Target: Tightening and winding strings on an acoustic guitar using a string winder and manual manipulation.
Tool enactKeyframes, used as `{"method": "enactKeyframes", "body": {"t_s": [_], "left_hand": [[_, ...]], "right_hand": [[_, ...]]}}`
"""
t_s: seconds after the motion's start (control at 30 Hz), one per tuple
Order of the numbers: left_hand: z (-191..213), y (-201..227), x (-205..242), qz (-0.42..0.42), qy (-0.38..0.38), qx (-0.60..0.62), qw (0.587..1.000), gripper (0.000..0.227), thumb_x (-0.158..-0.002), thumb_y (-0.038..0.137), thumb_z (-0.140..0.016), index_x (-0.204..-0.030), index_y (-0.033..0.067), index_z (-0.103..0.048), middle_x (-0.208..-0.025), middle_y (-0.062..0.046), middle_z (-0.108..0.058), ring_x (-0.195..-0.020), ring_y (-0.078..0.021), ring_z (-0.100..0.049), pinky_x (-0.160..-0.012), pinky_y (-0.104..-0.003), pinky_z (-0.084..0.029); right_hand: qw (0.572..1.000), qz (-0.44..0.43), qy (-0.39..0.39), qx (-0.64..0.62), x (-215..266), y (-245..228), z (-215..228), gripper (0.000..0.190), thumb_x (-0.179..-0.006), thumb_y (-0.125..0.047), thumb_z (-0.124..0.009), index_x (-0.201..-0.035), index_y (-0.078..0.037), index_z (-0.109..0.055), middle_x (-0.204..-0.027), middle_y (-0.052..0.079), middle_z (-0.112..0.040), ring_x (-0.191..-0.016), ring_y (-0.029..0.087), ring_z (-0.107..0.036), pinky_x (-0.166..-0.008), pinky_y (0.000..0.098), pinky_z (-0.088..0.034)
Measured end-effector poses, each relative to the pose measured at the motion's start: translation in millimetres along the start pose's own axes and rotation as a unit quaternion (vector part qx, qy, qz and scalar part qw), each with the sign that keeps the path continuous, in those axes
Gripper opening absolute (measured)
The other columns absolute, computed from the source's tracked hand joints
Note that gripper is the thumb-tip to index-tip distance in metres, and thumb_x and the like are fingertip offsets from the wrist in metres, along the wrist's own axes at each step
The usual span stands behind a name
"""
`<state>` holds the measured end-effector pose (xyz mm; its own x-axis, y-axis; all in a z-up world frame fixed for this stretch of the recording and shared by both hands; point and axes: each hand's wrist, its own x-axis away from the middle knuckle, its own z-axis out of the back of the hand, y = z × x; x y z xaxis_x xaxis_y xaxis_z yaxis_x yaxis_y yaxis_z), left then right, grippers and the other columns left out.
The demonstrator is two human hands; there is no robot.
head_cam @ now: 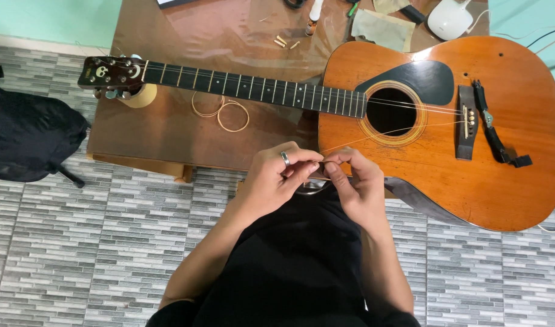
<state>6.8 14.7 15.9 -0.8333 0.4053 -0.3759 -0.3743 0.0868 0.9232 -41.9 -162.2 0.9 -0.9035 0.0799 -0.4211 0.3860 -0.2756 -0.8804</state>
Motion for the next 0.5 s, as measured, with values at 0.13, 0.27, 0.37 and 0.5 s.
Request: {"method": "enactKeyframes", "body": {"t_s": [0.13,0.27,0.37,0.5], "left_hand": [[-3,-7,3,-0.041,0.039,-0.048,0.997,0.013,-0.096,0.009,-0.071,-0.109,0.0054,-0.075,-0.072,-0.009,-0.064,-0.061,-0.0180,-0.061,-0.055,-0.029,-0.051],[-4,-17,2,0.059,0.046,0.037,0.997,0.014,-0.098,0.013,-0.068,-0.105,0.0030,-0.075,-0.074,-0.007,-0.072,-0.066,-0.0144,-0.071,-0.060,-0.024,-0.057],[-3,-12,5,0.178,0.033,0.186,0.966,0.020,-0.098,0.008,-0.062,-0.114,-0.0015,-0.069,-0.081,-0.014,-0.074,-0.072,-0.0188,-0.074,-0.066,-0.028,-0.062],[0,-15,7,0.211,0.018,0.235,0.949,0.030,-0.093,0.008,-0.070,-0.121,-0.0029,-0.066,-0.089,-0.014,-0.073,-0.078,-0.0211,-0.076,-0.071,-0.031,-0.063]], "right_hand": [[0.999,-0.038,-0.003,-0.014,0,-5,-2,0.008,-0.095,0.006,-0.067,-0.098,0.000,-0.073,-0.076,0.008,-0.069,-0.080,0.016,-0.065,-0.084,0.0365,-0.052],[0.999,-0.036,0.010,0.012,-2,-9,-2,0.009,-0.092,0.007,-0.072,-0.097,0.001,-0.075,-0.073,0.010,-0.071,-0.075,0.017,-0.065,-0.079,0.0359,-0.053],[0.997,-0.041,0.022,0.054,-3,-9,-3,0.009,-0.092,0.007,-0.071,-0.095,0.000,-0.076,-0.071,0.009,-0.071,-0.074,0.018,-0.068,-0.076,0.0344,-0.054],[0.994,-0.020,0.039,0.103,-5,-6,-6,0.009,-0.092,0.005,-0.073,-0.096,-0.002,-0.076,-0.071,0.008,-0.071,-0.071,0.018,-0.068,-0.073,0.0312,-0.053]]}}
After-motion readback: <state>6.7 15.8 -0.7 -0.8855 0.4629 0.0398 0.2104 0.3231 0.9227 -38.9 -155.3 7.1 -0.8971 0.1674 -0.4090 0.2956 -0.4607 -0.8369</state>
